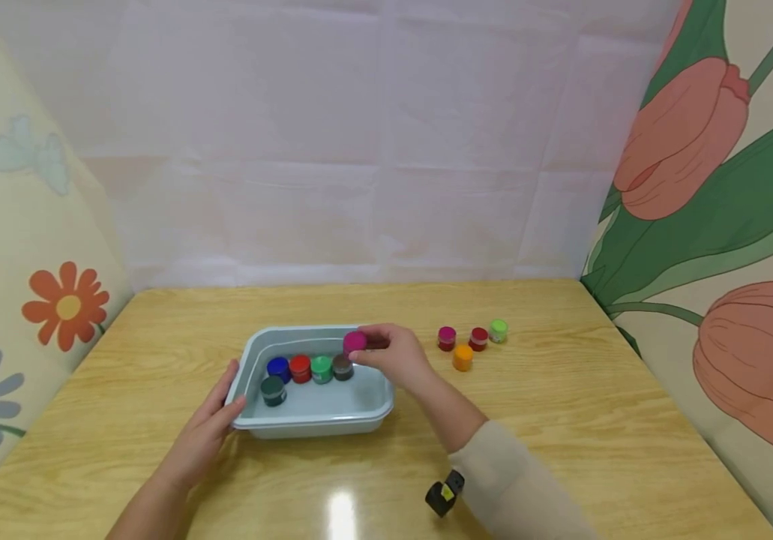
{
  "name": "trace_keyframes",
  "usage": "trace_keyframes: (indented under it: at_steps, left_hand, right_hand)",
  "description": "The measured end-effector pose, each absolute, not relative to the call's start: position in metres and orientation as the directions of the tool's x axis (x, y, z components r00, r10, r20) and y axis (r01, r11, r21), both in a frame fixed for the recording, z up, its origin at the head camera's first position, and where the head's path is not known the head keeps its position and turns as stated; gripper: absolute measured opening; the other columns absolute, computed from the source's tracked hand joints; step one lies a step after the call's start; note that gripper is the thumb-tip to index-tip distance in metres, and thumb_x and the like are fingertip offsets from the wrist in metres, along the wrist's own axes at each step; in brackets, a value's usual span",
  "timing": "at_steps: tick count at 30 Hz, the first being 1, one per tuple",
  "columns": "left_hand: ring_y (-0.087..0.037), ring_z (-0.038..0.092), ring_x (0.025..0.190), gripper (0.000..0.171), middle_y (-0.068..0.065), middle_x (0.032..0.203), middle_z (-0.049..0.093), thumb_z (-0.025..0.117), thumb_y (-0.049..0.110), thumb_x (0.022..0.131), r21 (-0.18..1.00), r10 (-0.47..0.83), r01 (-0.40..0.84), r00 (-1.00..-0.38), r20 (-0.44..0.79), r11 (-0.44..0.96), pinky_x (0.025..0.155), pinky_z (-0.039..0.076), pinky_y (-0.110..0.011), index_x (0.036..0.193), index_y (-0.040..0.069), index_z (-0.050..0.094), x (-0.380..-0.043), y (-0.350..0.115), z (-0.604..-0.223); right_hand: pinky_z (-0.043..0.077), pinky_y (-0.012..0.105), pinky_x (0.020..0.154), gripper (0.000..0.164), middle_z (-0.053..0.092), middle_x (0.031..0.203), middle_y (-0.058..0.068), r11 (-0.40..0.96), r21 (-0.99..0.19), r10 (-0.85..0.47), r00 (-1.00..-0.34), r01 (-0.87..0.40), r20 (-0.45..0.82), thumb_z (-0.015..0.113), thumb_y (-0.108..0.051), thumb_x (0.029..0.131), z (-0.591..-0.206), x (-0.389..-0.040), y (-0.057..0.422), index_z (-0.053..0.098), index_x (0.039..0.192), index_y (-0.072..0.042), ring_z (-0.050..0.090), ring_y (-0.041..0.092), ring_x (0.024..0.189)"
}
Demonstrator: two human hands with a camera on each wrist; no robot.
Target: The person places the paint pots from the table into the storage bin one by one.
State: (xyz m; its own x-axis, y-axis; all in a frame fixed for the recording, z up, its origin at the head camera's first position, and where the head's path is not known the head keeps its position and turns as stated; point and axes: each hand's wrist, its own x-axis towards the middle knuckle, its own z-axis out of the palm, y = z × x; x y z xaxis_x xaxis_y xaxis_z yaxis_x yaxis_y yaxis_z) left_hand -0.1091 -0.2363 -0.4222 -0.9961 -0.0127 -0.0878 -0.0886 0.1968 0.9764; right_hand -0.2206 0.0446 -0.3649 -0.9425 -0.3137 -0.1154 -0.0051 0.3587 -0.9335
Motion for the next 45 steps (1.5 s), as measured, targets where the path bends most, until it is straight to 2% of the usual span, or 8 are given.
trace_keyframes:
  at_steps: [12,20,25,29,32,39,43,45]
  left_hand:
    - [-0.033,-0.011,0.152,0.067,-0.001,0.166,-0.008,0.041,0.025,0.106,0.977,-0.015,-0.093,-0.996,-0.092,0.189,0.121,-0.001,-0.06,0.159,0.019,0.001,-0.108,-0.235,-0.42]
    - [-0.034,-0.01,0.152,0.066,-0.002,0.166,-0.008,0.04,0.025,0.106,0.974,-0.016,-0.082,-0.997,-0.08,0.212,0.121,-0.001,-0.061,0.159,0.018,0.001,-0.108,-0.234,-0.419]
    - [-0.034,-0.01,0.152,0.067,-0.002,0.166,-0.007,0.042,0.026,0.105,0.974,-0.018,-0.082,-0.997,-0.08,0.213,0.121,-0.001,-0.06,0.159,0.018,0.002,-0.108,-0.235,-0.42]
    - [-0.034,-0.01,0.152,0.067,-0.003,0.166,-0.007,0.042,0.027,0.105,0.972,-0.019,-0.089,-0.996,-0.087,0.216,0.121,-0.001,-0.061,0.159,0.018,0.002,-0.108,-0.235,-0.42]
    - [-0.034,-0.011,0.152,0.067,-0.002,0.166,-0.008,0.041,0.027,0.105,0.972,-0.018,-0.095,-0.995,-0.093,0.213,0.121,-0.001,-0.061,0.159,0.019,0.002,-0.108,-0.235,-0.42]
    - [-0.033,-0.011,0.152,0.067,-0.003,0.166,-0.008,0.042,0.028,0.105,0.973,-0.021,-0.099,-0.995,-0.096,0.21,0.121,-0.002,-0.061,0.159,0.018,0.002,-0.108,-0.234,-0.418]
    - [-0.034,-0.011,0.152,0.068,-0.003,0.166,-0.008,0.042,0.027,0.105,0.974,-0.018,-0.094,-0.996,-0.092,0.208,0.121,-0.002,-0.061,0.159,0.017,0.002,-0.108,-0.235,-0.418]
    - [-0.034,-0.011,0.152,0.068,-0.003,0.166,-0.008,0.042,0.026,0.105,0.974,-0.016,-0.092,-0.996,-0.09,0.205,0.121,-0.003,-0.061,0.159,0.017,0.002,-0.108,-0.234,-0.418]
  right_hand:
    - [0.055,0.028,0.089,0.044,0.07,0.115,0.013,0.36,-0.928,-0.451,-0.889,-0.096,-0.083,0.079,-0.011,0.081,-0.374,-0.223,0.001,0.067,0.122,-0.002,0.066,0.018,0.101]
    - [0.052,0.029,0.089,0.044,0.069,0.115,0.007,0.438,-0.897,-0.454,-0.876,-0.059,-0.164,0.083,-0.015,0.078,-0.378,-0.22,-0.017,0.069,0.119,-0.01,0.061,0.016,0.101]
    - [0.051,0.026,0.085,0.043,0.07,0.111,0.008,0.449,-0.892,-0.449,-0.876,-0.049,-0.177,0.084,-0.01,0.074,-0.381,-0.219,-0.026,0.07,0.115,-0.008,0.06,0.016,0.097]
    - [0.049,0.02,0.077,0.042,0.071,0.105,0.01,0.471,-0.88,-0.441,-0.881,-0.062,-0.174,0.085,-0.007,0.072,-0.385,-0.218,-0.033,0.071,0.112,-0.005,0.06,0.014,0.091]
    - [0.05,0.021,0.077,0.043,0.071,0.102,0.01,0.494,-0.866,-0.446,-0.877,-0.075,-0.178,0.085,-0.006,0.071,-0.388,-0.22,-0.035,0.071,0.111,-0.004,0.061,0.015,0.09]
    - [0.051,0.023,0.077,0.037,0.07,0.088,0.002,0.54,-0.828,-0.485,-0.859,-0.148,-0.163,0.087,-0.012,0.069,-0.393,-0.223,-0.039,0.072,0.103,-0.008,0.061,0.011,0.082]
    - [0.051,0.026,0.081,0.039,0.069,0.093,0.003,0.579,-0.809,-0.455,-0.863,-0.101,-0.218,0.087,-0.011,0.071,-0.389,-0.219,-0.043,0.071,0.106,-0.009,0.06,0.013,0.087]
    - [0.049,0.024,0.077,0.039,0.068,0.093,0.002,0.597,-0.796,-0.441,-0.869,-0.096,-0.225,0.087,-0.012,0.071,-0.388,-0.218,-0.044,0.071,0.107,-0.01,0.059,0.013,0.086]
